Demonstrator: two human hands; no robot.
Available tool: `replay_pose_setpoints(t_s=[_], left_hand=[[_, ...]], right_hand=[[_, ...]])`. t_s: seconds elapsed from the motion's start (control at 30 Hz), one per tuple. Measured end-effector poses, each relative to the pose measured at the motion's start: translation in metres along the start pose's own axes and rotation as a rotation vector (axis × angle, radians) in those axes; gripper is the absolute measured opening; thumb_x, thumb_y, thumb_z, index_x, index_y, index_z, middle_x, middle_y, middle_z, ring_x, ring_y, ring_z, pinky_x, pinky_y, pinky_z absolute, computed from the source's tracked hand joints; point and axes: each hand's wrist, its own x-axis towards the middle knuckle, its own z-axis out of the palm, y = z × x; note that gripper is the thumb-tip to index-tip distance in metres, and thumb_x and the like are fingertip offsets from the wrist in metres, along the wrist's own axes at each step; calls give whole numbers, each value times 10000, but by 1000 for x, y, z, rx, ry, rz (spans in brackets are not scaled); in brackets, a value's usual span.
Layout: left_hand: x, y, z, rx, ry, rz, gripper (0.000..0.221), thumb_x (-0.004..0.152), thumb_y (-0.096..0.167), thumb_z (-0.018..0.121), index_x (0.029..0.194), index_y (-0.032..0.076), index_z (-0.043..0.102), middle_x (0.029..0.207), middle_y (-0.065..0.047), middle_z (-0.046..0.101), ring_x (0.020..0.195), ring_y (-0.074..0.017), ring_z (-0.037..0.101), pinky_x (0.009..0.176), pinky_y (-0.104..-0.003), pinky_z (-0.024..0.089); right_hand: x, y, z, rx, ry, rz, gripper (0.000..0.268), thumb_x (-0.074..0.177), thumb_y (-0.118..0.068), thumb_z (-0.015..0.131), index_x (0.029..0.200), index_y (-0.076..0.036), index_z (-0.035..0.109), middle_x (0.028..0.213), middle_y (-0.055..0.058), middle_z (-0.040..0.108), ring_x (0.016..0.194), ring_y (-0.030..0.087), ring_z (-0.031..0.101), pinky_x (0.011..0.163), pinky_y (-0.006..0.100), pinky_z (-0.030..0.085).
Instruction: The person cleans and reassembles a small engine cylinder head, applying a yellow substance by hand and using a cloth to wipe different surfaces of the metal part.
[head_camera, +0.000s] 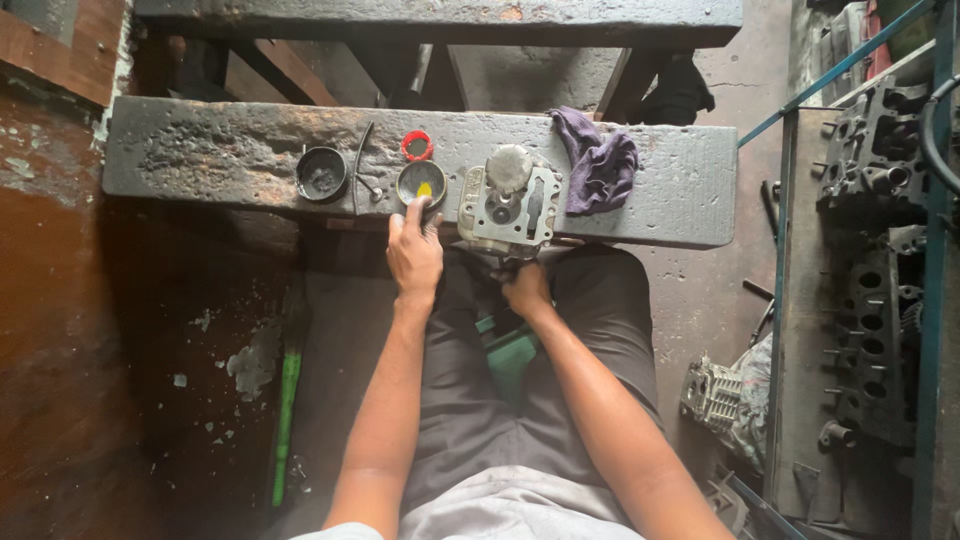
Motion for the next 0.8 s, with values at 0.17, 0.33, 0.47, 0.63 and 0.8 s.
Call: replay_pose_setpoints(t_s=[0.17, 0.33, 0.47, 0.63, 0.8], left_hand=[[0, -3, 0, -14, 27, 49, 382, 934, 206, 719, 1302, 231, 621, 1029, -178, 609, 911, -441, 652, 751, -533, 513], [0, -2, 0, -12, 24, 51, 362, 950, 232, 730, 1298, 230, 631, 1005, -185, 607, 894, -447, 647, 738, -541, 505], [0, -4, 0, -28, 35, 56, 348, 949, 239, 729, 1284, 222, 635, 1002, -182, 609, 887, -442, 650, 734, -536, 507], [0, -4, 1, -17, 40, 53, 327, 954, 241, 730, 1269, 219, 646, 997, -178, 613, 888, -439, 653, 733, -532, 509], [-1, -4, 2, -29, 52, 58, 328, 956, 249, 740, 1268, 215, 645, 1011, -178, 616, 891, -441, 653, 731, -531, 512]], right_hand=[[-6, -14, -4, -136, 70, -144, 325, 715, -11, 676, 1022, -51, 774, 974, 216, 759, 942, 355, 736, 823, 424, 562], [-6, -16, -5, -151, 91, -53, 228, 792, -87, 724, 1010, -25, 752, 963, 239, 742, 966, 363, 733, 822, 442, 560], [-4, -14, -3, -208, 68, -86, 228, 777, -57, 695, 991, -29, 768, 960, 238, 746, 958, 382, 724, 829, 454, 557], [-6, -6, 0, -80, 90, -117, 273, 727, -13, 647, 987, -7, 728, 940, 219, 748, 929, 381, 726, 804, 449, 553], [-1, 0, 3, -174, 137, -116, 207, 788, -48, 704, 988, -17, 748, 973, 226, 748, 963, 380, 723, 818, 436, 549]])
